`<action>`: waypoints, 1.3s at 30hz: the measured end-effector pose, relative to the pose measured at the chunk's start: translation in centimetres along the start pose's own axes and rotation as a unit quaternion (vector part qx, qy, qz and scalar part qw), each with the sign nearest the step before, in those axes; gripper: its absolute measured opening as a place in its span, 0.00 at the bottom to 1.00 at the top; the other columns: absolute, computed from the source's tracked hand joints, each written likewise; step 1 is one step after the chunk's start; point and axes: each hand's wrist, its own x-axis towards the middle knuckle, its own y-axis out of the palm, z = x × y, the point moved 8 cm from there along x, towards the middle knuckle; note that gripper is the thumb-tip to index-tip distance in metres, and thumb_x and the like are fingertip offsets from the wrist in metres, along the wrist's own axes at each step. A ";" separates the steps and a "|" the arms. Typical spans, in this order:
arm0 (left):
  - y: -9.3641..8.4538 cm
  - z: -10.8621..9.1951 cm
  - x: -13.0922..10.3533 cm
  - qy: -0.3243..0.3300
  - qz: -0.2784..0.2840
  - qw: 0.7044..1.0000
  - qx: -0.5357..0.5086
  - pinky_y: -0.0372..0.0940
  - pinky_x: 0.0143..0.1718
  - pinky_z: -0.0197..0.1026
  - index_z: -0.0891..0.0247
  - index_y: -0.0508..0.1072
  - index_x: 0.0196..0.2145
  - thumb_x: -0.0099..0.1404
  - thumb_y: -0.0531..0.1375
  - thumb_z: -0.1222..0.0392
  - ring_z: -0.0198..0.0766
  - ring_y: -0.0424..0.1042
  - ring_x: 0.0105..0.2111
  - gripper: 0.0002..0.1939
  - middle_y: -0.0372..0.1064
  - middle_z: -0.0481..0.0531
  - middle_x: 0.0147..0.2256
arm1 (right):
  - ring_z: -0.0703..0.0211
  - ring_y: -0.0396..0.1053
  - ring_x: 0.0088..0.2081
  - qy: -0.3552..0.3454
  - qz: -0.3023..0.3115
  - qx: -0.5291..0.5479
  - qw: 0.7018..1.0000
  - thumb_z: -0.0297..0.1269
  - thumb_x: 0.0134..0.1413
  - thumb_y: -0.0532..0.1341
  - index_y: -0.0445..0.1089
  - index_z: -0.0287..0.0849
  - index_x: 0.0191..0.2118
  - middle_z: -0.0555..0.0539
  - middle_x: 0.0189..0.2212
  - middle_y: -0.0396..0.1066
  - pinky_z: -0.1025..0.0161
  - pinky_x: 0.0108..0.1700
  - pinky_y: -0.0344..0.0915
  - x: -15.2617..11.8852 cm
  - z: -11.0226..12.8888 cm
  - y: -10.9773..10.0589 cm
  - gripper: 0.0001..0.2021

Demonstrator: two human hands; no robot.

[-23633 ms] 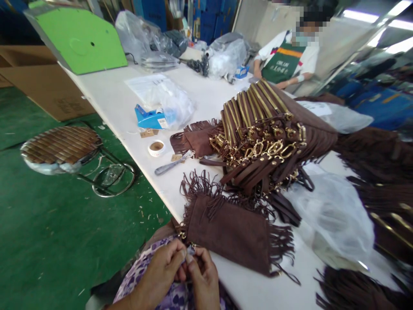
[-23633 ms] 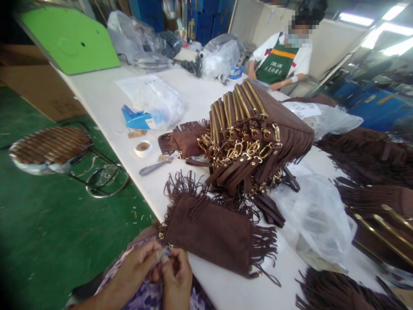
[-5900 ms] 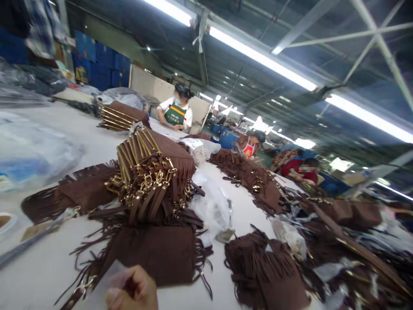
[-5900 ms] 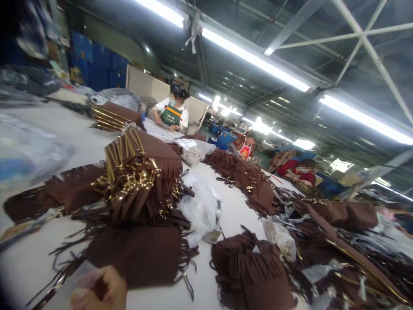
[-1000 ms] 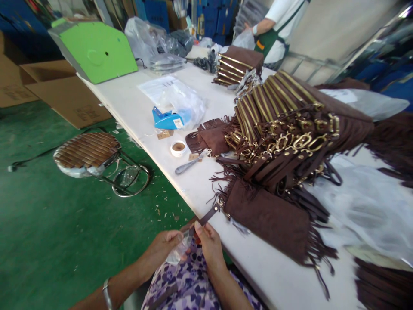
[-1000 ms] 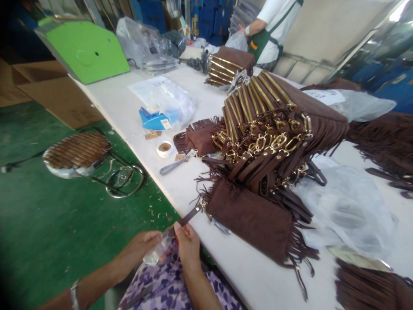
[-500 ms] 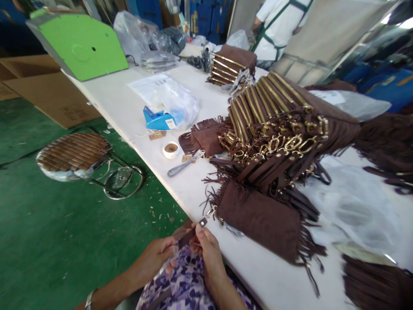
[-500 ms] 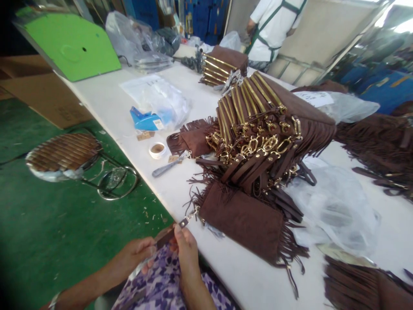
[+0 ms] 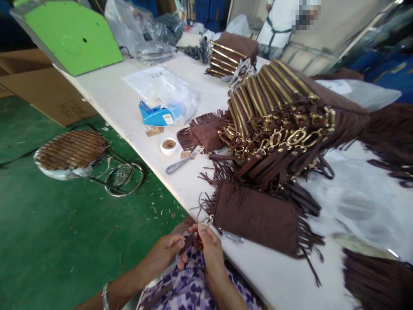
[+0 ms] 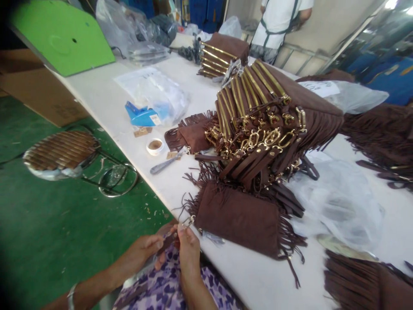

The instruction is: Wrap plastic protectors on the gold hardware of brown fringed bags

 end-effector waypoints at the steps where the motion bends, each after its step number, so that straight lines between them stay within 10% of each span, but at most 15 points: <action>1: 0.1 -0.3 0.0 -0.002 -0.001 1.000 0.007 0.60 0.27 0.38 0.66 0.73 0.28 0.66 0.53 0.37 0.38 0.68 0.22 0.27 0.73 0.52 0.24 | 0.55 0.72 0.33 0.001 0.002 0.003 1.000 0.57 0.52 0.62 0.77 0.40 0.40 0.44 0.34 0.77 0.63 0.34 0.65 -0.1 0.1 0.0 0.23; 13: -1.5 1.5 -2.0 -0.001 0.094 0.991 -0.094 0.60 0.53 0.48 0.58 0.67 0.56 0.55 0.70 0.51 0.51 0.65 0.54 0.33 0.66 0.57 0.55 | 0.60 0.67 0.27 0.011 -0.011 0.040 0.999 0.57 0.48 0.65 0.77 0.39 0.40 0.44 0.31 0.77 0.66 0.28 0.61 0.2 -0.3 0.1 0.24; 20: -2.9 1.0 -0.7 -0.049 0.043 0.995 0.073 0.55 0.25 0.36 0.67 0.73 0.26 0.55 0.65 0.38 0.37 0.64 0.24 0.25 0.69 0.50 0.24 | 0.62 0.66 0.25 0.007 0.007 0.070 0.997 0.56 0.49 0.65 0.77 0.41 0.42 0.44 0.34 0.78 0.66 0.29 0.64 -0.1 0.1 0.5 0.23; 31: -0.5 -1.3 0.1 -0.035 0.029 0.996 0.081 0.57 0.21 0.35 0.63 0.73 0.43 0.61 0.57 0.33 0.34 0.63 0.18 0.28 0.67 0.47 0.22 | 0.64 0.64 0.24 -0.035 -0.006 0.054 0.998 0.55 0.50 0.65 0.76 0.37 0.41 0.43 0.32 0.77 0.67 0.27 0.60 0.4 0.6 0.0 0.24; 39: -0.1 -1.5 2.3 -0.052 -0.019 0.995 0.081 0.62 0.23 0.39 0.65 0.70 0.28 0.55 0.52 0.24 0.41 0.69 0.20 0.36 0.72 0.54 0.23 | 0.60 0.66 0.26 -0.048 0.004 0.031 0.998 0.58 0.48 0.65 0.77 0.38 0.35 0.46 0.26 0.74 0.65 0.29 0.63 0.5 0.7 0.5 0.24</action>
